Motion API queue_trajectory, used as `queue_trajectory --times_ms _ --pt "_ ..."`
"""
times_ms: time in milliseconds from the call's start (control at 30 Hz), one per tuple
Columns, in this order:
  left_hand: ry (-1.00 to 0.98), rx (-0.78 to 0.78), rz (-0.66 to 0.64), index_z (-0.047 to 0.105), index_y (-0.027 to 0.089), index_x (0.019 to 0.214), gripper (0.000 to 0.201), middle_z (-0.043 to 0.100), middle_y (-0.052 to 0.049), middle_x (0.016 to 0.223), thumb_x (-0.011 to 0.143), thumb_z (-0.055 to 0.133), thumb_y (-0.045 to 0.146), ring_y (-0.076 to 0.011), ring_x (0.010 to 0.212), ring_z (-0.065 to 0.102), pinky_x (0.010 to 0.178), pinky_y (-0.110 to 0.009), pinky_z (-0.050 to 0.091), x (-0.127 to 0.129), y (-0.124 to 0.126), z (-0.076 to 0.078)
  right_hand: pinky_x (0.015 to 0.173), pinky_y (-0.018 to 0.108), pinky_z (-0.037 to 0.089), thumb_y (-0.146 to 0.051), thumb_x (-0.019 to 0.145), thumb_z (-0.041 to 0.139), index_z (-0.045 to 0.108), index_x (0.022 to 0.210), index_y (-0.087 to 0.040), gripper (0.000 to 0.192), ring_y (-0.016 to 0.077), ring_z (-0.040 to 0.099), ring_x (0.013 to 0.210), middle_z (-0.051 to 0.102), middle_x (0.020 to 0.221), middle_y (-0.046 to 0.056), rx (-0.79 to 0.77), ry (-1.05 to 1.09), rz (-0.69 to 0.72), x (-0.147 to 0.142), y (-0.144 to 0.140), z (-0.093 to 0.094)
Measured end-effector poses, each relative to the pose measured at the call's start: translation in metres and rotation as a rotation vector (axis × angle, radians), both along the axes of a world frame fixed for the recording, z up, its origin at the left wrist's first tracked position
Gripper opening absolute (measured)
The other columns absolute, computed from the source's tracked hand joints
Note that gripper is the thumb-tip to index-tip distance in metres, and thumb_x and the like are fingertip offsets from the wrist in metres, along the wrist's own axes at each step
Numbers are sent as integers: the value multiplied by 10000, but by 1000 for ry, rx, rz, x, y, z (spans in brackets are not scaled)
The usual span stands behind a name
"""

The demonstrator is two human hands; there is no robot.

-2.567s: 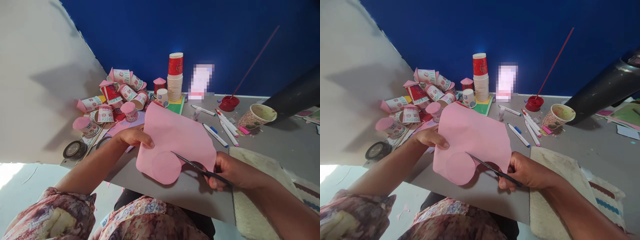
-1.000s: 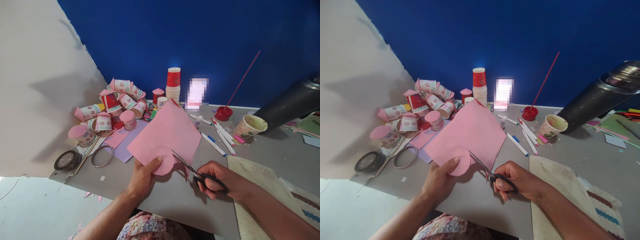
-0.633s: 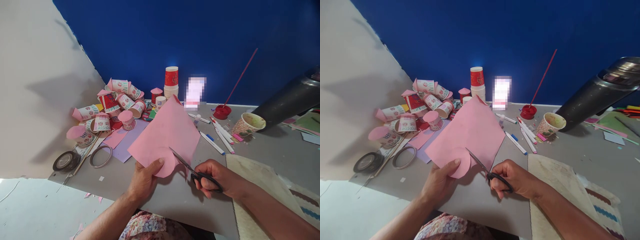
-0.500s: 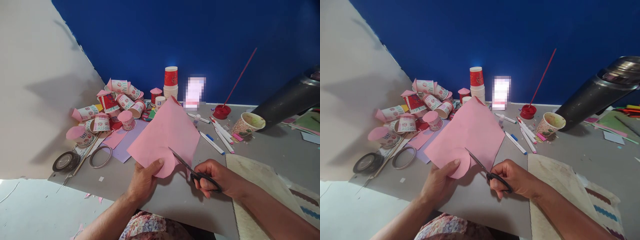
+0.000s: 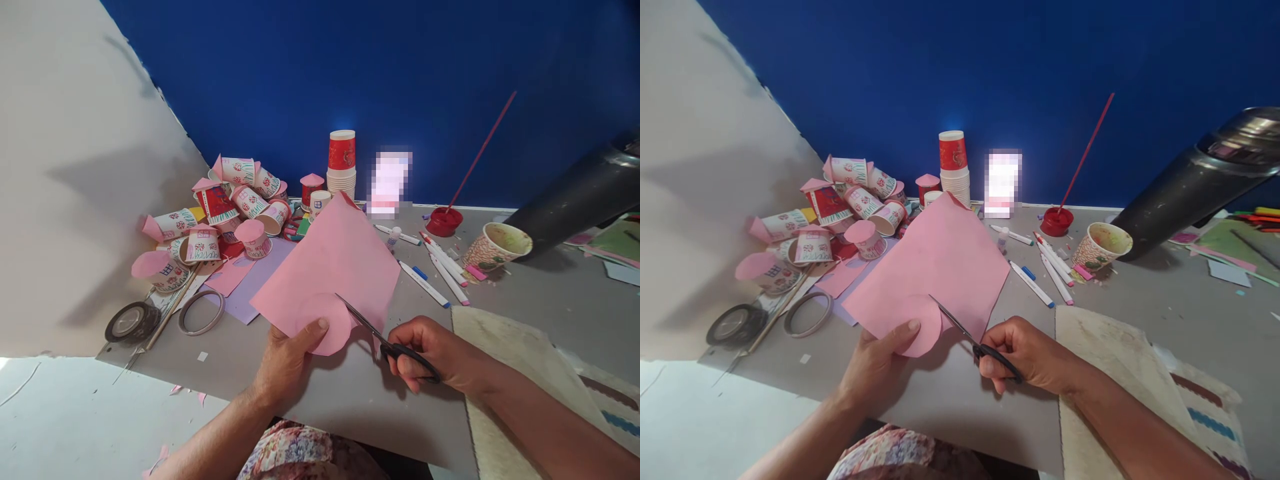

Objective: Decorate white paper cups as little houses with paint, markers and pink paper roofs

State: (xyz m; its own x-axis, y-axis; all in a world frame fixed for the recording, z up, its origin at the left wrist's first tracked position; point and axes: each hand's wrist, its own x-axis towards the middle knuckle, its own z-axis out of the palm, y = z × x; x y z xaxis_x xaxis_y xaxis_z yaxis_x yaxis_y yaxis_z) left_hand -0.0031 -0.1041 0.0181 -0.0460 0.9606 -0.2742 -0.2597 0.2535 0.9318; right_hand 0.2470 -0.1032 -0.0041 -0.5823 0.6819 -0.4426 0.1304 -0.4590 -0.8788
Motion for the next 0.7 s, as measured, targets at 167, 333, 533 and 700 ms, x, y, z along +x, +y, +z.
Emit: queue_trajectory --times_ms 167,333,533,700 --pt "-87 -9 0 816 138 940 337 806 -81 929 702 911 356 -220 849 722 784 -300 599 0 1 -7 530 258 249 -751 620 845 648 695 -155 633 92 456 502 615 516 -1 1 3 -12 1 0 -2" --pt "-210 -13 117 806 147 911 420 798 -75 890 605 963 387 -240 831 738 730 -314 611 7 5 2 529 257 253 -754 624 841 645 688 -157 632 91 462 500 614 515 -2 17 -3 -11 0 0 -3" --pt "-220 -66 184 790 131 774 421 762 -39 768 505 1011 369 -149 664 675 574 -223 553 7 9 13 523 243 269 -766 605 844 632 684 -158 649 88 477 495 611 512 -5 0 -8 -9 0 -2 -3" --pt "-222 -83 141 780 117 721 391 746 -35 727 514 1008 359 -128 627 648 562 -214 543 5 9 14 525 231 309 -760 613 843 627 695 -161 642 98 516 511 615 524 -3 10 -39 -4 -1 -1 -3"
